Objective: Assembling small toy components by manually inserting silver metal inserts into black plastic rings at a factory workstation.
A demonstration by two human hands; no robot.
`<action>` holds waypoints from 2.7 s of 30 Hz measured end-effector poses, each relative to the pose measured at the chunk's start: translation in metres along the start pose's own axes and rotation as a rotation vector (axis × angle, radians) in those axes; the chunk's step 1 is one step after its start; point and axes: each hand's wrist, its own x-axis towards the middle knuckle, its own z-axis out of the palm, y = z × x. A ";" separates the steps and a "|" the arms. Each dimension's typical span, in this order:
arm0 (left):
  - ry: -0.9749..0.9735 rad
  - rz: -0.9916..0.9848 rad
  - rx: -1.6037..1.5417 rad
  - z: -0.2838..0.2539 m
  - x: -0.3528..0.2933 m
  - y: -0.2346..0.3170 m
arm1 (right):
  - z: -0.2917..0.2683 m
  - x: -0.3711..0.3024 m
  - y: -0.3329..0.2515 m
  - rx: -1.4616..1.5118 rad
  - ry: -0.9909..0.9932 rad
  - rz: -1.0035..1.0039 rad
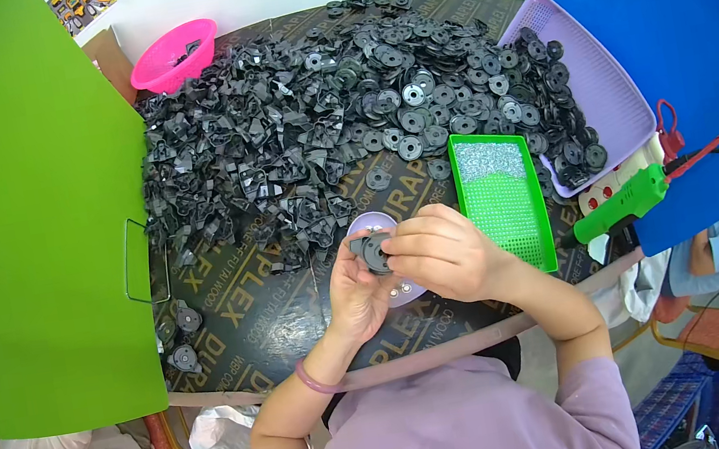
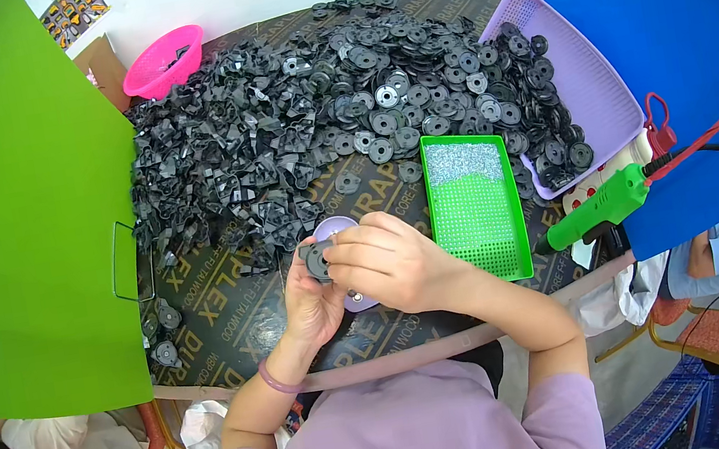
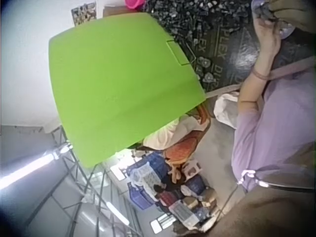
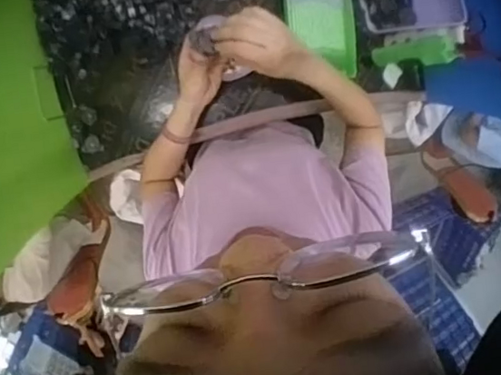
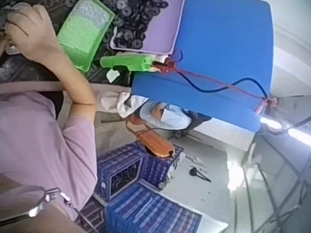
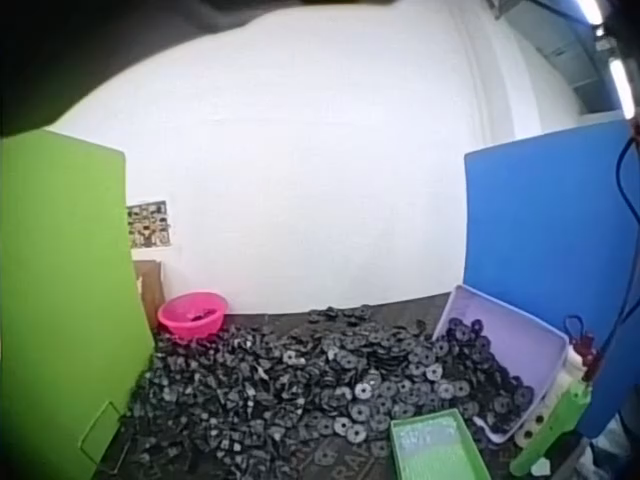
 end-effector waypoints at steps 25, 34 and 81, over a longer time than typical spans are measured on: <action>0.192 0.127 0.825 0.013 -0.030 0.088 | -0.022 -0.017 -0.011 0.203 -0.034 0.235; 0.611 -0.096 2.124 -0.044 -0.143 0.185 | -0.031 -0.045 -0.016 0.190 0.025 0.404; 0.095 -0.369 0.170 0.011 0.016 0.018 | 0.017 -0.024 0.004 0.550 0.069 0.868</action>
